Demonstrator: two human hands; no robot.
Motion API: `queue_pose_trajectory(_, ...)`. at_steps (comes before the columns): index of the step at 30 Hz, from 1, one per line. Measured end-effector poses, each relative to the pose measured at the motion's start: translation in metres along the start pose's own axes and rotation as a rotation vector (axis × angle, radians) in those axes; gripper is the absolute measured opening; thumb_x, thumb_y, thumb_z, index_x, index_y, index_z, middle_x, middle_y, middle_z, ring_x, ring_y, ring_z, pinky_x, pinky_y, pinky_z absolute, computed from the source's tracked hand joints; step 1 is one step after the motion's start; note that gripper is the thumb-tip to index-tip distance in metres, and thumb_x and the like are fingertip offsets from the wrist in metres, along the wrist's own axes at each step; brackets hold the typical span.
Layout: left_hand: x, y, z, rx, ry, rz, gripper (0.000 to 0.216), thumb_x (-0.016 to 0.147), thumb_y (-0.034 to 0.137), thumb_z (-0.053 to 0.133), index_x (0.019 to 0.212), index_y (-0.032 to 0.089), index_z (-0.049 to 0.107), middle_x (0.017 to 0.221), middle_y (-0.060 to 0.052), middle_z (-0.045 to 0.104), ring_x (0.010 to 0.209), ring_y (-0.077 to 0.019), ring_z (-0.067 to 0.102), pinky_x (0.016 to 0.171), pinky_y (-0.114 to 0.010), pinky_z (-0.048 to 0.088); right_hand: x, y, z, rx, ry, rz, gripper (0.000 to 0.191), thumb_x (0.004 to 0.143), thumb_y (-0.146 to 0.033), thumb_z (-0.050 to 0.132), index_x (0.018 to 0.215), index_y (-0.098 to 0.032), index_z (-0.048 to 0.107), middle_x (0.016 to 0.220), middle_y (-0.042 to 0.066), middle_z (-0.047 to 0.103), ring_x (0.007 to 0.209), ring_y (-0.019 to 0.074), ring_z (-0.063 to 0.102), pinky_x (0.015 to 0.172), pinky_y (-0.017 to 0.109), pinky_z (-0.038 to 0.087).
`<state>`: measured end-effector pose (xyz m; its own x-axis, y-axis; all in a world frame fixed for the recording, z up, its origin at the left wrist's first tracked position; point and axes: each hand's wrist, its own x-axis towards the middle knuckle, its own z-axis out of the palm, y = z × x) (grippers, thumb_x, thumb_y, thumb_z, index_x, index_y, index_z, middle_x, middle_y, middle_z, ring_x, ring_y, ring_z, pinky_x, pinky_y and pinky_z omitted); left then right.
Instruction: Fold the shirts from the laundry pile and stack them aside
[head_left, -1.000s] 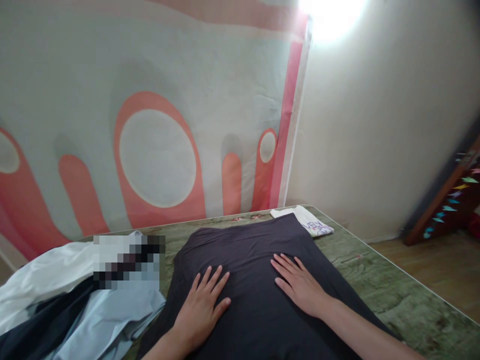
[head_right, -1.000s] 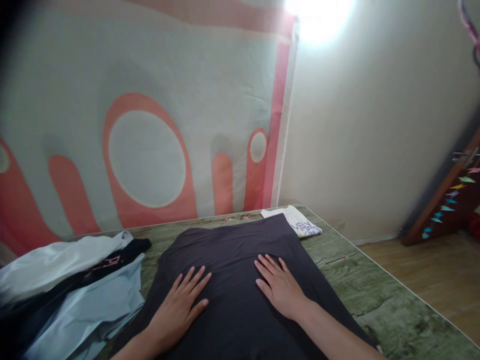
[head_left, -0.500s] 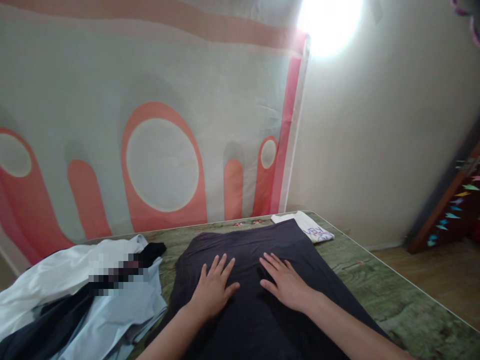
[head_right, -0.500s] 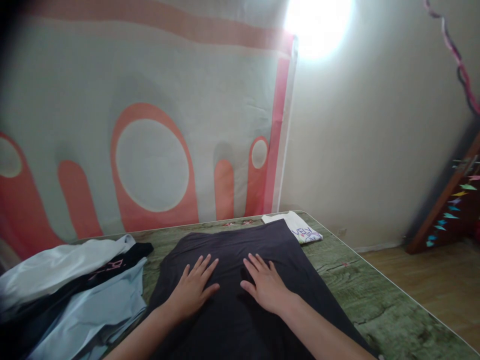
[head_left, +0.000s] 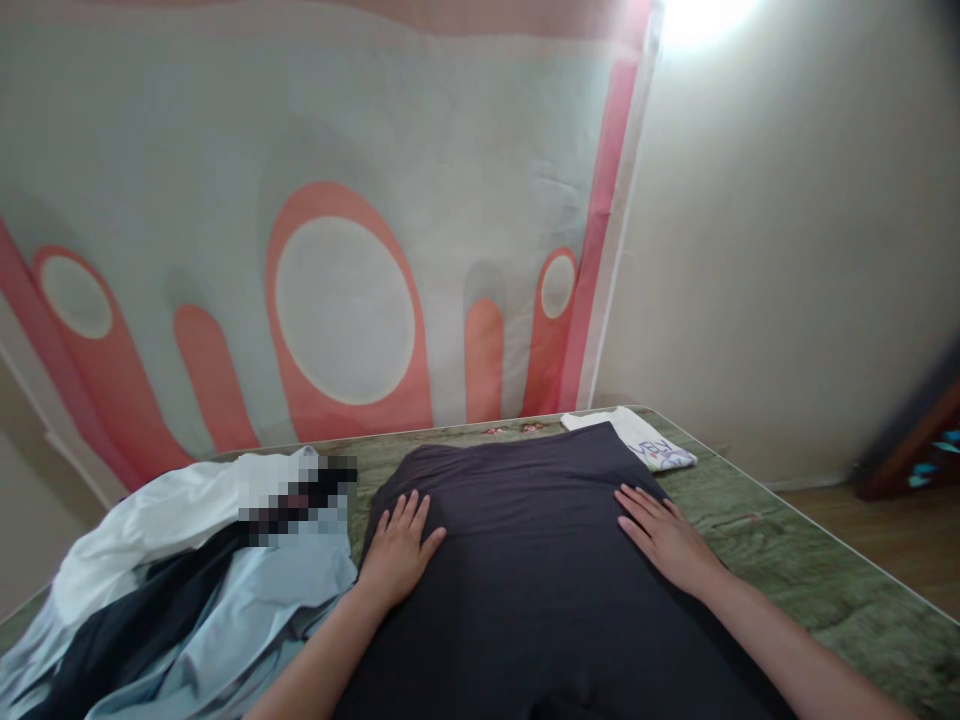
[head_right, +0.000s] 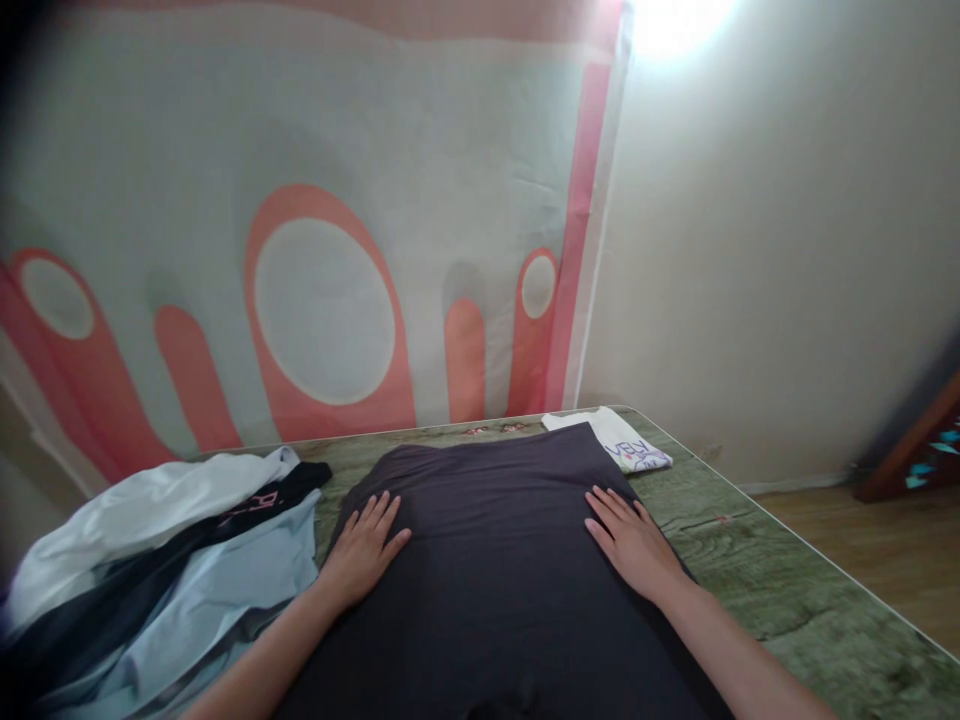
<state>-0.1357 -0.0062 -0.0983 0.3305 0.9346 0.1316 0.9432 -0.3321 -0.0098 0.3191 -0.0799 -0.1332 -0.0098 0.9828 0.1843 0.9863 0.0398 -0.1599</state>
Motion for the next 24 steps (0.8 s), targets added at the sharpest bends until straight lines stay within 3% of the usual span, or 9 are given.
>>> queue_pose_trajectory(2,-0.005,0.004,-0.008,0.025,-0.033,-0.036,0.062,0.095,0.051,0.033,0.146,0.015,0.037,0.154,-0.015,0.028,0.142,-0.0328,0.024,0.111,-0.053,0.024,-0.004,0.002,-0.001,-0.048,0.015,0.061,0.056,0.095,-0.049,0.028,0.143,-0.024,0.042,0.15,0.008,0.038,0.14,0.0266,0.031,0.111,0.056,0.022)
queue_pose_trajectory(5,-0.021,0.021,-0.023,0.021,-0.071,0.017,0.058,0.094,0.042,0.04,0.146,0.017,0.037,0.155,-0.012,0.026,0.143,-0.0321,0.02,0.112,-0.054,0.023,-0.009,-0.022,-0.01,-0.096,0.022,0.076,0.053,0.095,-0.043,0.029,0.139,-0.02,0.048,0.147,0.011,0.042,0.138,0.0303,0.033,0.111,0.061,0.015)
queue_pose_trajectory(10,-0.064,0.051,-0.038,-0.146,-0.176,0.37,0.057,0.097,0.05,0.035,0.15,0.037,0.019,0.158,0.001,0.019,0.145,-0.0258,0.016,0.116,-0.053,0.016,-0.024,-0.086,-0.029,0.121,-0.15,-0.264,0.055,0.097,-0.052,0.028,0.148,-0.031,0.03,0.155,0.002,0.029,0.143,0.0222,0.023,0.115,0.051,0.019)
queue_pose_trajectory(13,-0.094,0.047,-0.041,-0.181,-0.212,0.427,0.055,0.098,0.049,0.032,0.149,0.043,0.011,0.158,0.005,0.016,0.145,-0.025,0.016,0.116,-0.053,0.015,-0.033,-0.095,-0.031,0.174,-0.222,-0.341,0.055,0.096,-0.053,0.029,0.148,-0.037,0.027,0.155,-0.001,0.028,0.144,0.0221,0.021,0.116,0.052,0.014)
queue_pose_trajectory(16,-0.11,0.028,-0.048,-0.229,-0.265,0.423,0.055,0.096,0.048,0.039,0.148,0.044,0.02,0.156,0.007,0.023,0.144,-0.024,0.02,0.117,-0.051,0.018,-0.037,-0.087,-0.032,0.143,-0.181,-0.222,0.054,0.096,-0.052,0.032,0.146,-0.033,0.036,0.153,0.002,0.033,0.142,0.0247,0.025,0.114,0.054,0.017)
queue_pose_trajectory(18,-0.104,0.017,-0.055,-0.285,-0.283,0.383,0.046,0.096,0.046,0.041,0.141,0.042,0.04,0.151,0.006,0.036,0.14,-0.021,0.031,0.116,-0.043,0.026,-0.038,-0.094,-0.037,0.14,-0.163,-0.202,0.05,0.096,-0.049,0.033,0.141,-0.03,0.045,0.15,0.005,0.038,0.141,0.0257,0.029,0.114,0.054,0.019)
queue_pose_trajectory(20,-0.079,0.013,-0.059,-0.337,-0.231,0.322,0.039,0.097,0.04,0.036,0.129,0.034,0.057,0.142,0.004,0.051,0.133,-0.0171,0.043,0.113,-0.035,0.032,-0.037,-0.118,-0.048,0.193,-0.215,-0.326,0.047,0.097,-0.046,0.034,0.139,-0.031,0.048,0.149,0.003,0.041,0.14,0.024,0.029,0.115,0.051,0.019)
queue_pose_trajectory(22,-0.041,0.016,-0.056,-0.343,-0.109,0.286,0.041,0.098,0.032,0.031,0.131,0.028,0.056,0.142,0.001,0.051,0.135,-0.0161,0.04,0.115,-0.034,0.028,-0.036,-0.155,-0.058,0.286,-0.317,-0.543,0.048,0.096,-0.048,0.037,0.142,-0.034,0.041,0.15,0.001,0.038,0.141,0.0216,0.028,0.116,0.048,0.02)
queue_pose_trajectory(24,0.0,0.022,-0.047,-0.29,-0.081,0.27,0.044,0.097,0.03,0.034,0.138,0.025,0.049,0.149,-0.002,0.042,0.14,-0.0178,0.031,0.115,-0.038,0.025,-0.036,-0.195,-0.064,0.363,-0.38,-0.727,0.052,0.095,-0.051,0.039,0.145,-0.034,0.036,0.151,0.002,0.038,0.142,0.0219,0.027,0.116,0.048,0.019)
